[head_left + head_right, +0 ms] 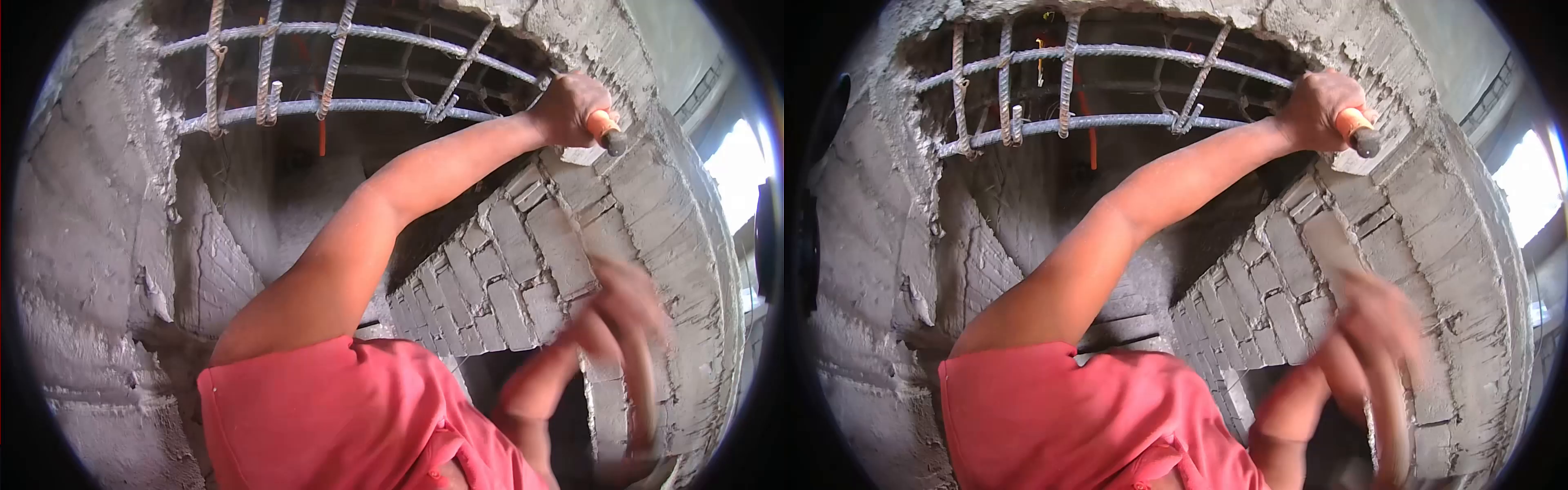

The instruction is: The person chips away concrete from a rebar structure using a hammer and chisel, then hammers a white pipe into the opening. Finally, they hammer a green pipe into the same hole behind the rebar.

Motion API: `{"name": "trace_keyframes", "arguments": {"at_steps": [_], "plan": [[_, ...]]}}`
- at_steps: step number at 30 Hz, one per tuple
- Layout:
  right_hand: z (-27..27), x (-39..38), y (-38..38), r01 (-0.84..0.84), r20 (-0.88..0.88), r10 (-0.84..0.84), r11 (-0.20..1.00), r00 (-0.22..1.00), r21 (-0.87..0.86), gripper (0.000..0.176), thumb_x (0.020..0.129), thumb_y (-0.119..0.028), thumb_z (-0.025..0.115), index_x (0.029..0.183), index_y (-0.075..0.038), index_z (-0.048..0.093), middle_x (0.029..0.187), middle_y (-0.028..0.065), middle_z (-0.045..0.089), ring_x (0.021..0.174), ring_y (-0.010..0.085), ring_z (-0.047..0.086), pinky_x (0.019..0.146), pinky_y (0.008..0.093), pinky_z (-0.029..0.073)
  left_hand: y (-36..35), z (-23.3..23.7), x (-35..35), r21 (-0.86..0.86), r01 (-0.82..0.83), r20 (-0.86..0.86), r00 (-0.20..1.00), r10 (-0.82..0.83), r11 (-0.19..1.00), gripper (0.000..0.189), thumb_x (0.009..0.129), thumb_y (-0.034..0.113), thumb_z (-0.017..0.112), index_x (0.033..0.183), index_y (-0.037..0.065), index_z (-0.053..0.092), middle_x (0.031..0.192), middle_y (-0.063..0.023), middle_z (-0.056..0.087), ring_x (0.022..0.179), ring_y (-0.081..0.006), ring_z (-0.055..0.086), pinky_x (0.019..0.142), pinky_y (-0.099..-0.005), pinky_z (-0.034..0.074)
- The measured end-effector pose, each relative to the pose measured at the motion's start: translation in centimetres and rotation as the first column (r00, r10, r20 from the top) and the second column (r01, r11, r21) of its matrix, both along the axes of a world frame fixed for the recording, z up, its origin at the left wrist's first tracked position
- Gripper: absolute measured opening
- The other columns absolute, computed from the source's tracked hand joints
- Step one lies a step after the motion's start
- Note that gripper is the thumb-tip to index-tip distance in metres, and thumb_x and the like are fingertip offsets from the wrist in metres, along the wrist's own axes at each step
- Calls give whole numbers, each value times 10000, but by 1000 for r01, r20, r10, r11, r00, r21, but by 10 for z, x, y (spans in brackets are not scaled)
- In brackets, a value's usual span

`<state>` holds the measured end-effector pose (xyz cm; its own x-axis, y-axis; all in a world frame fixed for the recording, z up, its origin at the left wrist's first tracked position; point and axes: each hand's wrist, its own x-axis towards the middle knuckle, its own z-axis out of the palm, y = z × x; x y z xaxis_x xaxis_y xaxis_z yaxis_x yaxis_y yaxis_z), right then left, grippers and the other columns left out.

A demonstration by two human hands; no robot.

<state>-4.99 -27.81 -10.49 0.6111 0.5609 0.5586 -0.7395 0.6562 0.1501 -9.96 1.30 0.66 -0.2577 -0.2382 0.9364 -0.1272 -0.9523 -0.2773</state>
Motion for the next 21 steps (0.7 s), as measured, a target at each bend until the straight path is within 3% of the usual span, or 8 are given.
{"name": "trace_keyframes", "arguments": {"at_steps": [1,2,3,5,7,9,13,21], "plan": [[-16,-15,46,520,632,-221,785,742,-337,143,958,-138,552,835,-66,544,659,37,542,541,167,514,474,311,412,4,-2,-1,-6,-2,-23,1000,2,1000,259,710,196,759,622,120,528,614,-87,557,570,-311,588,548,-398,474],[-32,-33,77,938,983,30,295,180,-180,218,952,-201,615,795,-75,529,597,-7,496,462,111,444,437,270,335,14,-5,-3,-73,-71,-18,997,70,995,221,714,168,735,637,118,534,619,-87,561,578,-316,595,543,-403,476],[-41,-30,67,933,995,73,347,75,-95,248,930,-215,655,776,-76,518,552,-26,456,427,92,410,415,266,321,27,-6,-2,-134,-133,-14,991,132,982,185,718,140,711,652,117,540,623,-87,565,586,-320,602,539,-409,478],[-38,-44,43,895,980,1,407,200,-183,222,947,-212,609,784,-85,529,574,-9,474,495,102,466,470,274,369,45,-10,-7,-160,-107,3,994,109,981,162,727,113,692,663,114,543,633,-90,569,585,-315,604,528,-401,478],[-22,-26,33,905,910,-410,357,-70,230,190,969,-210,539,810,-114,498,624,-9,451,568,116,460,567,322,430,49,-13,-8,-177,-124,-15,992,123,976,155,718,86,692,678,107,544,643,-91,572,580,-304,602,518,-392,477],[12,-26,14,821,777,-576,553,253,142,225,983,-213,479,772,-140,448,665,-12,387,623,134,418,676,364,447,50,-13,-8,-115,-82,-21,997,80,990,163,717,61,697,692,99,541,645,-88,570,573,-298,595,508,-392,471],[15,-9,-19,777,575,-792,488,203,397,270,1003,-281,472,784,-156,376,709,-18,354,640,130,392,760,374,449,48,-10,-17,-56,-55,-61,997,51,997,204,716,111,769,715,97,566,689,-74,594,604,-271,614,542,-357,490],[-200,42,-62,993,984,-177,106,-24,43,178,960,-171,571,872,-59,464,713,30,461,625,129,447,625,317,435,19,7,-19,3,50,-76,996,-49,999,304,802,245,806,722,77,566,644,-69,579,538,-204,579,526,-342,487]]}}
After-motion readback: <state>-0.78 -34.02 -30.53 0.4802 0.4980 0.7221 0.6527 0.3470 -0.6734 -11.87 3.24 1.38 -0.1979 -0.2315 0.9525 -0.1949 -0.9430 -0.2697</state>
